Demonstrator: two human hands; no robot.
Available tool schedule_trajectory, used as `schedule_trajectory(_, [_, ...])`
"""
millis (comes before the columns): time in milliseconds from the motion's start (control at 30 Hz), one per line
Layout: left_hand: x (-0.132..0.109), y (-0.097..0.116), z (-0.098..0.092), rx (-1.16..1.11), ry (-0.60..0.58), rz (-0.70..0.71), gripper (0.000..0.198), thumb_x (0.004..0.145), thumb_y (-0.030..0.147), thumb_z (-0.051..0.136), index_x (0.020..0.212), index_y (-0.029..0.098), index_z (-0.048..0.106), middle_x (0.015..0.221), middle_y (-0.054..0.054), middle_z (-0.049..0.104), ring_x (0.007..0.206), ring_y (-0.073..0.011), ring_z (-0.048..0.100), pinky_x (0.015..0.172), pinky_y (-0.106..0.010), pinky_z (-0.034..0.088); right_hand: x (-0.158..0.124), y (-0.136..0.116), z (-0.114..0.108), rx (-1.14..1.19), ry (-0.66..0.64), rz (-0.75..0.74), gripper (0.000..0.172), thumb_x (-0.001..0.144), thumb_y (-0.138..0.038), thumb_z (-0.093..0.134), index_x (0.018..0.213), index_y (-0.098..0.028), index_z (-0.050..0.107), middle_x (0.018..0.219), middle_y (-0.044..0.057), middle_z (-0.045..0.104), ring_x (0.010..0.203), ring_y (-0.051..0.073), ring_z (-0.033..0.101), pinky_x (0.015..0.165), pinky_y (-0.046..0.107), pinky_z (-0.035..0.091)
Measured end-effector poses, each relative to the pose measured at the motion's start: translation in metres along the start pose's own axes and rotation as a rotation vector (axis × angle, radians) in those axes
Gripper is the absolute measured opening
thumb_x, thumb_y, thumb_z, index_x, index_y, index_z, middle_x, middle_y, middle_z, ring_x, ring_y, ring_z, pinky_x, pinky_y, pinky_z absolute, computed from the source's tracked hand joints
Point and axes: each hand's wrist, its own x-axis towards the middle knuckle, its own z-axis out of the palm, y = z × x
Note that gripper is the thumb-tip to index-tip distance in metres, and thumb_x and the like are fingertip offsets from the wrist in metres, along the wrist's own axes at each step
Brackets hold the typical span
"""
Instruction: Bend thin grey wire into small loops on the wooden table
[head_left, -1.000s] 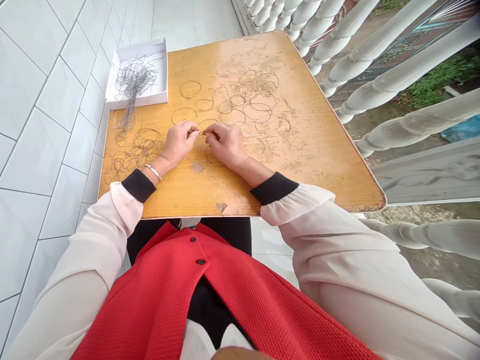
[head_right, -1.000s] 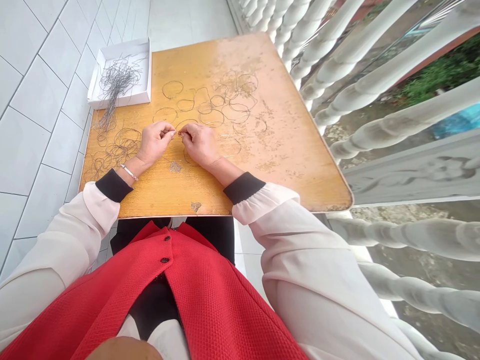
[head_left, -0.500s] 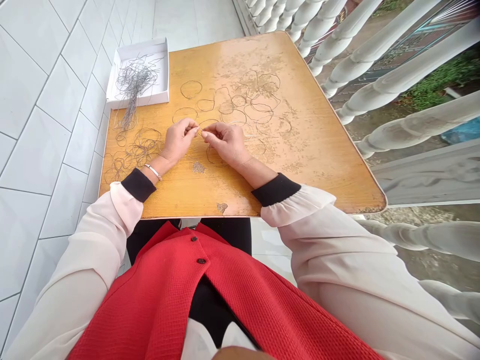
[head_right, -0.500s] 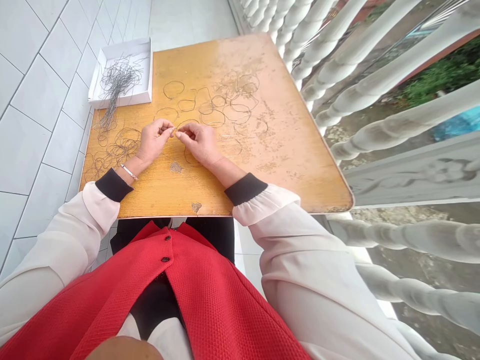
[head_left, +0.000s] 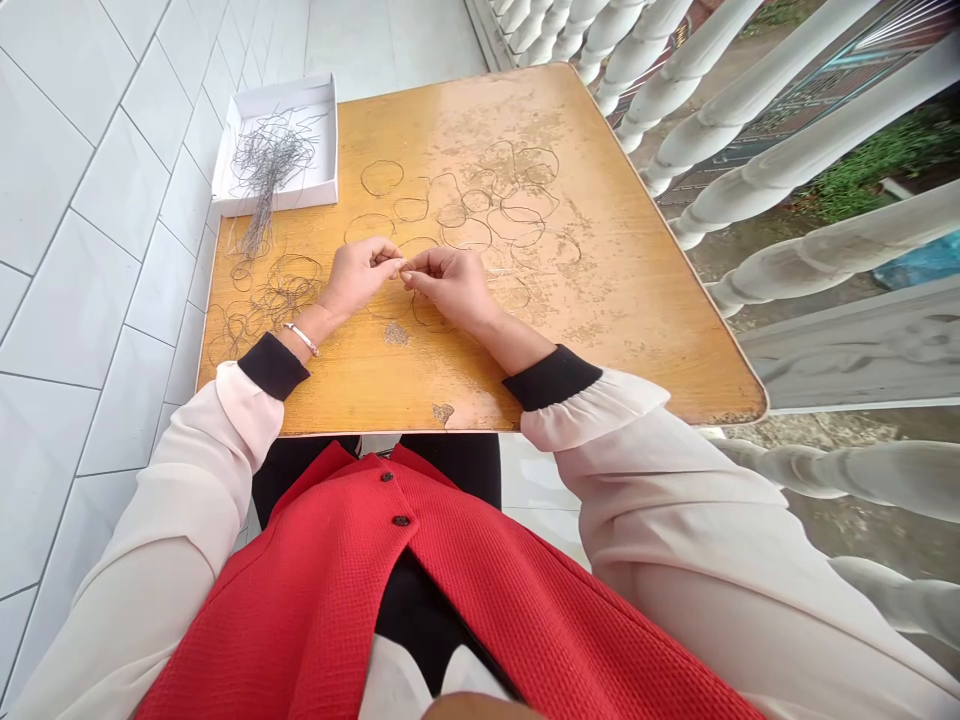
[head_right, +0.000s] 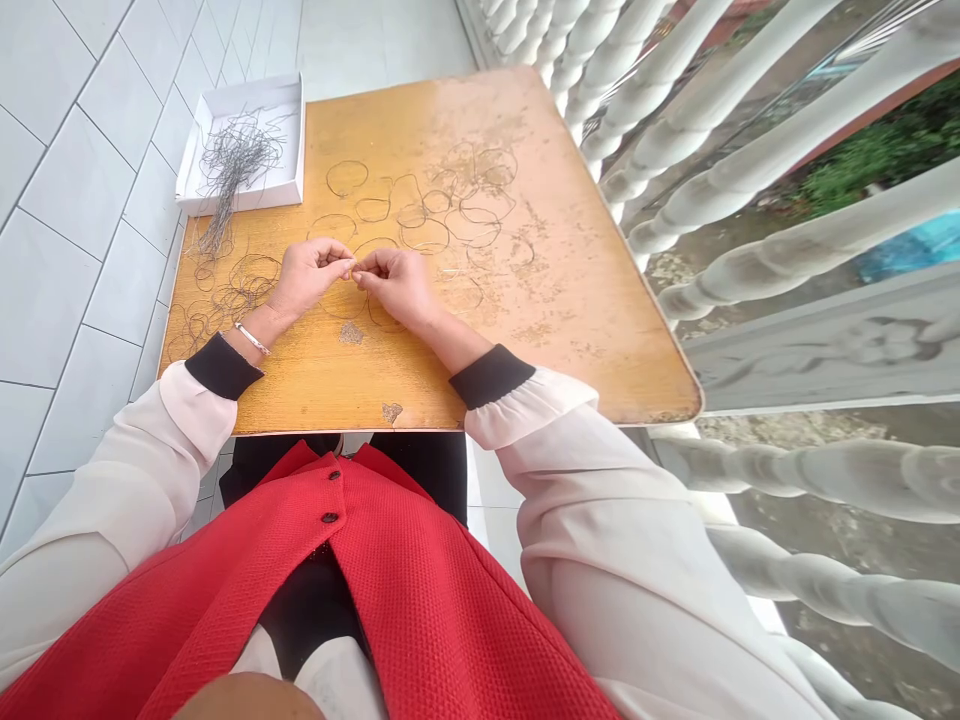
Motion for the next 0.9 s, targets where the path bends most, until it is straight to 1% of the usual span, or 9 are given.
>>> schedule_trajectory(67, [0.001,0.001,-0.002,-0.004,0.024,0.034,0.009,0.085,0.01,0.069,0.082,0.018,0.068,0.083,0.0,0.072,0.079,-0.0111,0.067,0.078,-0.025,0.051,0.001,-0.001,0.0,0.139,0.002,0.118,0.021,0.082,-0.019,0.079,0.066,-0.018,0.064,0.062,-0.002,0.064,0.05,0.007,0.05,0.052,0.023,0.044])
schedule_trajectory(133, [0.001,0.002,-0.004,-0.004,0.103,0.075,0.004,0.089,0.019,0.07,0.093,0.02,0.068,0.098,-0.002,0.074,0.095,-0.0139,0.07,0.085,-0.027,0.052,0.001,-0.002,-0.001,0.294,0.024,0.206,0.023,0.084,-0.017,0.076,0.065,-0.019,0.062,0.065,0.0,0.067,0.051,0.008,0.055,0.052,0.022,0.049])
schedule_trajectory(233, [-0.002,0.002,-0.007,-0.011,0.183,0.073,0.013,0.093,0.027,0.069,0.105,0.022,0.065,0.109,-0.005,0.073,0.106,-0.0151,0.069,0.09,-0.027,0.051,0.002,0.0,-0.004,0.431,0.074,0.235,0.021,0.086,-0.018,0.073,0.067,-0.019,0.064,0.071,0.002,0.07,0.058,0.009,0.062,0.061,0.023,0.056])
schedule_trajectory(300, [-0.005,0.001,-0.006,-0.055,0.17,0.003,0.015,0.095,0.027,0.067,0.109,0.022,0.063,0.106,-0.005,0.073,0.101,-0.0136,0.07,0.086,-0.025,0.052,0.003,0.002,-0.007,0.463,0.09,0.23,0.021,0.088,-0.02,0.071,0.069,-0.019,0.064,0.074,0.002,0.071,0.063,0.009,0.065,0.068,0.023,0.059])
schedule_trajectory(400, [-0.008,0.002,-0.006,-0.181,0.135,-0.168,0.012,0.1,0.029,0.058,0.11,0.022,0.061,0.1,-0.005,0.075,0.09,-0.011,0.07,0.07,-0.02,0.05,0.006,0.007,-0.008,0.482,0.094,0.228,0.021,0.091,-0.021,0.067,0.071,-0.02,0.063,0.078,0.002,0.072,0.07,0.01,0.069,0.076,0.022,0.059])
schedule_trajectory(500, [-0.01,0.007,-0.006,-0.308,0.088,-0.281,0.015,0.104,0.032,0.05,0.1,0.021,0.061,0.096,-0.004,0.076,0.083,-0.009,0.07,0.059,-0.016,0.046,0.008,0.008,-0.008,0.553,0.095,0.249,0.021,0.093,-0.018,0.064,0.072,-0.02,0.062,0.082,0.002,0.072,0.076,0.009,0.07,0.079,0.019,0.059])
schedule_trajectory(633, [-0.01,0.014,-0.006,-0.407,0.048,-0.314,0.024,0.105,0.039,0.048,0.093,0.02,0.057,0.089,-0.004,0.075,0.082,-0.0092,0.073,0.059,-0.015,0.048,0.008,0.005,-0.007,0.61,0.057,0.274,0.019,0.094,-0.016,0.061,0.076,-0.021,0.063,0.083,0.0,0.07,0.073,0.007,0.067,0.075,0.016,0.059])
schedule_trajectory(767, [-0.009,0.016,-0.005,-0.414,0.071,-0.308,0.03,0.103,0.048,0.05,0.093,0.021,0.055,0.079,-0.001,0.072,0.071,-0.0078,0.071,0.061,-0.016,0.051,0.005,0.001,-0.005,0.671,0.007,0.31,0.019,0.093,-0.013,0.062,0.076,-0.02,0.066,0.074,-0.002,0.065,0.061,0.004,0.059,0.063,0.013,0.055])
schedule_trajectory(900, [-0.008,0.016,-0.004,-0.424,0.089,-0.296,0.025,0.106,0.039,0.046,0.092,0.02,0.055,0.073,0.002,0.068,0.059,-0.0046,0.064,0.059,-0.016,0.049,0.001,-0.004,-0.002,0.667,-0.036,0.294,0.019,0.087,-0.011,0.072,0.071,-0.018,0.065,0.07,-0.003,0.064,0.056,0.003,0.056,0.056,0.011,0.051])
